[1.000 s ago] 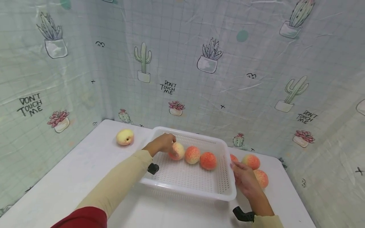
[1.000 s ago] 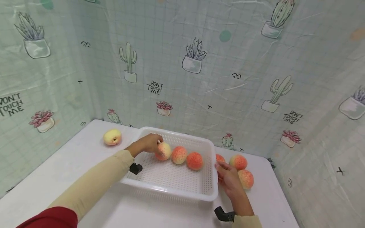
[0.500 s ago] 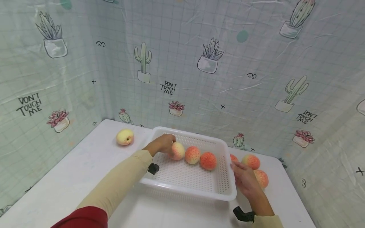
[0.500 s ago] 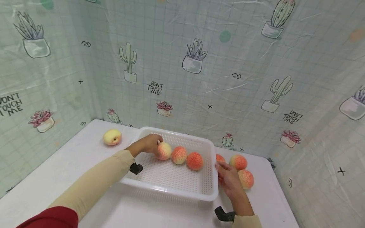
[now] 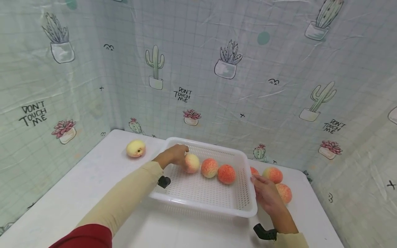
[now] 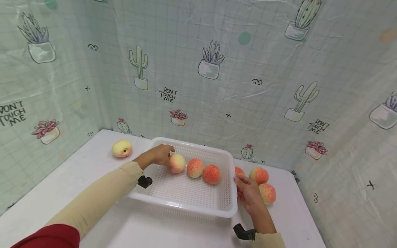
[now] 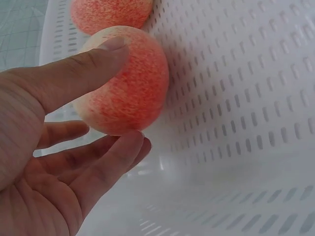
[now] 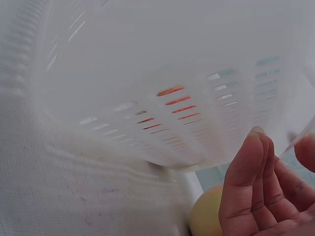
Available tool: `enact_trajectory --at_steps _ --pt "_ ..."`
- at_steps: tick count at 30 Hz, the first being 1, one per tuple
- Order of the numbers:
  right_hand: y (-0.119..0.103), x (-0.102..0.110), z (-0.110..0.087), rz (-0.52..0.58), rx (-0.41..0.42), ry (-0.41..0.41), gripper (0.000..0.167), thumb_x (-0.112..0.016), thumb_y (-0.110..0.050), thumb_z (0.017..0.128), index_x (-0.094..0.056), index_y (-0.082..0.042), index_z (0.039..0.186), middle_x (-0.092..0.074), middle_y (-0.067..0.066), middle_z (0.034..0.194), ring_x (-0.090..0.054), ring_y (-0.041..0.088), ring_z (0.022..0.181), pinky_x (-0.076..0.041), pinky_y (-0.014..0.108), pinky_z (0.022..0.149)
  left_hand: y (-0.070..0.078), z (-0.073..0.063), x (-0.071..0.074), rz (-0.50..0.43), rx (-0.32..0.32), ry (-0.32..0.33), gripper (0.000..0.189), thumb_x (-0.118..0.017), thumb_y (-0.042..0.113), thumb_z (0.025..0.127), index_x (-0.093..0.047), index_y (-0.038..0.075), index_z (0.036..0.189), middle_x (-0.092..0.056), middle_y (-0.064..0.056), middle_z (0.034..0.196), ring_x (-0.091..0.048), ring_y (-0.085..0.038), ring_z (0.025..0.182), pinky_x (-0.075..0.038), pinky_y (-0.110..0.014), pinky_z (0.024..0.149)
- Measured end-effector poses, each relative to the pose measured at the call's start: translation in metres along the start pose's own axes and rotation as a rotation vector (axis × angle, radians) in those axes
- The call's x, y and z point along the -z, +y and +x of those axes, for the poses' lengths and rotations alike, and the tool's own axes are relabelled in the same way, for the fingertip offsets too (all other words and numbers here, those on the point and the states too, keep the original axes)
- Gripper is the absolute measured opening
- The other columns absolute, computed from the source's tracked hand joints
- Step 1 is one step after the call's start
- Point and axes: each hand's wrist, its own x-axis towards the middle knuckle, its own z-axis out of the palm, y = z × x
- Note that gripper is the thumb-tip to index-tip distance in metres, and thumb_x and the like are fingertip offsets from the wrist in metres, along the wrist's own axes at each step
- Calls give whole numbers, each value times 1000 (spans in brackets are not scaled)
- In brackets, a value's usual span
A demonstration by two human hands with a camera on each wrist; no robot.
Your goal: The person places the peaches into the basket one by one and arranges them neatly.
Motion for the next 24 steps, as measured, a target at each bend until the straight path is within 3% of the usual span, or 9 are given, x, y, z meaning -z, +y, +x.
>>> enact_trajectory --at_steps 4,9,16,20,24 --pt "0 0 -1 -4 -4 -1 59 -64 -37 104 -49 -7 153 -73 -6 125 -68 16 109 -59 30 96 -1 -4 8 -13 -2 8 82 -91 22 75 -54 0 145 -62 -19 144 -61 -33 130 -53 -48 110" --pt "-1 0 -1 9 -11 4 57 -64 -37 104 -51 -7 151 -74 -6 121 -69 15 107 -60 30 95 -8 -8 14 -32 -57 29 76 -89 22 78 -57 0 143 -67 -20 135 -66 -33 122 -57 -44 100" --pt "2 1 2 9 -11 7 60 -66 -39 103 -51 -8 151 -74 -7 123 -69 14 108 -59 29 96 -23 -20 37 -200 -163 83 75 -88 27 84 -55 2 147 -64 -23 139 -66 -37 125 -58 -47 101" --pt "2 1 3 12 -10 5 61 -67 -41 101 -52 -9 151 -74 -8 123 -70 14 108 -59 29 96 -39 -35 53 -290 -155 132 77 -87 29 85 -53 3 149 -61 -23 143 -64 -39 130 -57 -50 104" --pt "1 -2 3 6 -13 3 63 -65 -42 102 -48 -8 153 -73 -10 120 -69 13 107 -59 27 95 -66 -49 66 -348 -106 151 80 -86 33 86 -50 6 152 -57 -22 149 -60 -40 136 -54 -53 108"
